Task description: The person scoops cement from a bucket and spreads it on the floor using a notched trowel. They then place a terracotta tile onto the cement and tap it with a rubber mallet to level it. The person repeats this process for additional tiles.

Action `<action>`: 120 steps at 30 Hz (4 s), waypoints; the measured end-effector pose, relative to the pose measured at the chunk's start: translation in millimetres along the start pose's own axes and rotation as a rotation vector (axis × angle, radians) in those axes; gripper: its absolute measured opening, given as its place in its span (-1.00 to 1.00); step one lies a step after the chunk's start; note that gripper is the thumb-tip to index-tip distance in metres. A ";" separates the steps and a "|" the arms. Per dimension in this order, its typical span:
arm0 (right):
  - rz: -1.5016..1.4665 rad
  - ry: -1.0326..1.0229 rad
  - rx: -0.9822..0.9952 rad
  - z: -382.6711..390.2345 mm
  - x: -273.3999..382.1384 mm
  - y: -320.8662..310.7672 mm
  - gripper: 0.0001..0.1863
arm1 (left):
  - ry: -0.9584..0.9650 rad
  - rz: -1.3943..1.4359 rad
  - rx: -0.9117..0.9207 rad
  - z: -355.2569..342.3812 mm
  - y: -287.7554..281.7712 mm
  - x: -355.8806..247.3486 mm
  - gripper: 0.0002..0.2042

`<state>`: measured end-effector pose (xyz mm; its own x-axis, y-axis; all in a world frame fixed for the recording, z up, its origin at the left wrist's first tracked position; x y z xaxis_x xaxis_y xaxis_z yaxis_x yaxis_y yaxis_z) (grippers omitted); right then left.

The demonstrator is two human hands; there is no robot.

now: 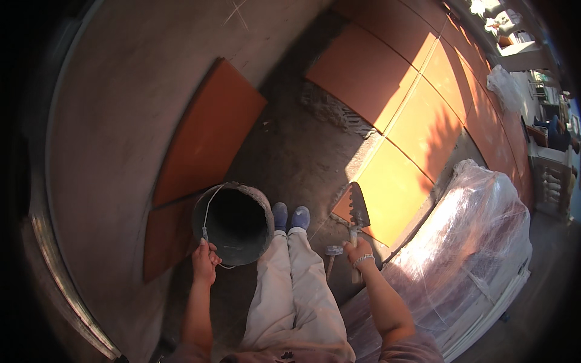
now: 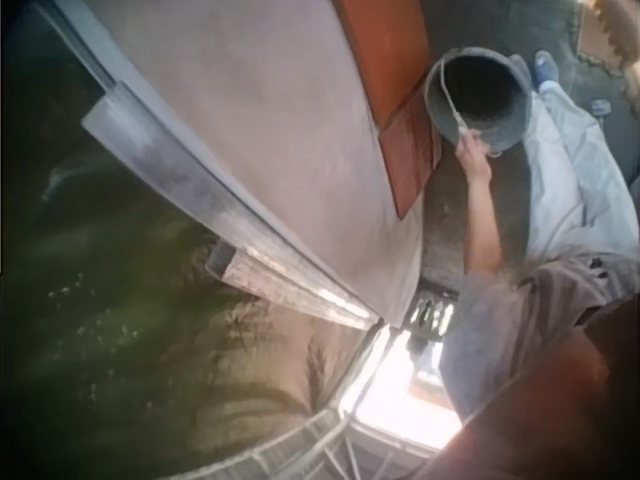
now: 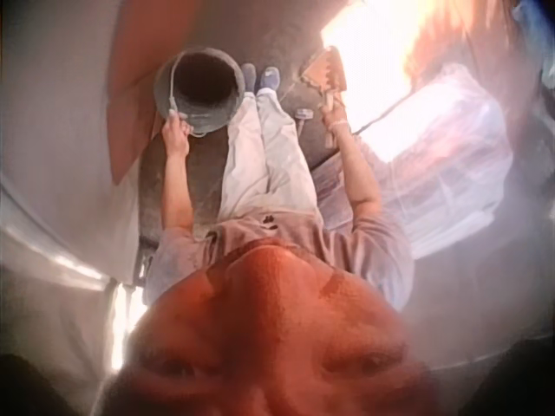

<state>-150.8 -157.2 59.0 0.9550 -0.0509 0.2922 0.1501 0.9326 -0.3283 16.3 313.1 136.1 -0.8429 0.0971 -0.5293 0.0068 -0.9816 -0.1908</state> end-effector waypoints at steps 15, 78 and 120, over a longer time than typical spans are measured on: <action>0.131 -0.033 0.060 -0.2 29.3 22.5 -0.64 | -0.090 -0.080 -0.155 28.4 -54.7 39.8 -0.63; 0.834 -0.652 -0.169 -210.2 169.4 214.7 -0.71 | 1.115 -0.846 0.495 -141.1 218.4 -113.4 -0.35; 0.720 -1.223 -0.188 -195.5 278.0 324.4 -0.53 | 0.982 -0.707 0.948 -174.8 221.0 -133.3 -0.32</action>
<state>213.4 61.3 -141.8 0.0334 0.8289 0.5584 -0.1406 0.5571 -0.8185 224.2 112.0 19.9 0.1527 0.2666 -0.9516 -0.8841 -0.3934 -0.2520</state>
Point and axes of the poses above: each hand's wrist, its own z-axis away from the middle knuckle, its own y-axis out of the palm, x = y × z, the point moved 7 cm from there along -z, towards the middle knuckle, and after that the axes turned 10 degrees about -z, right-handed, at the moved point
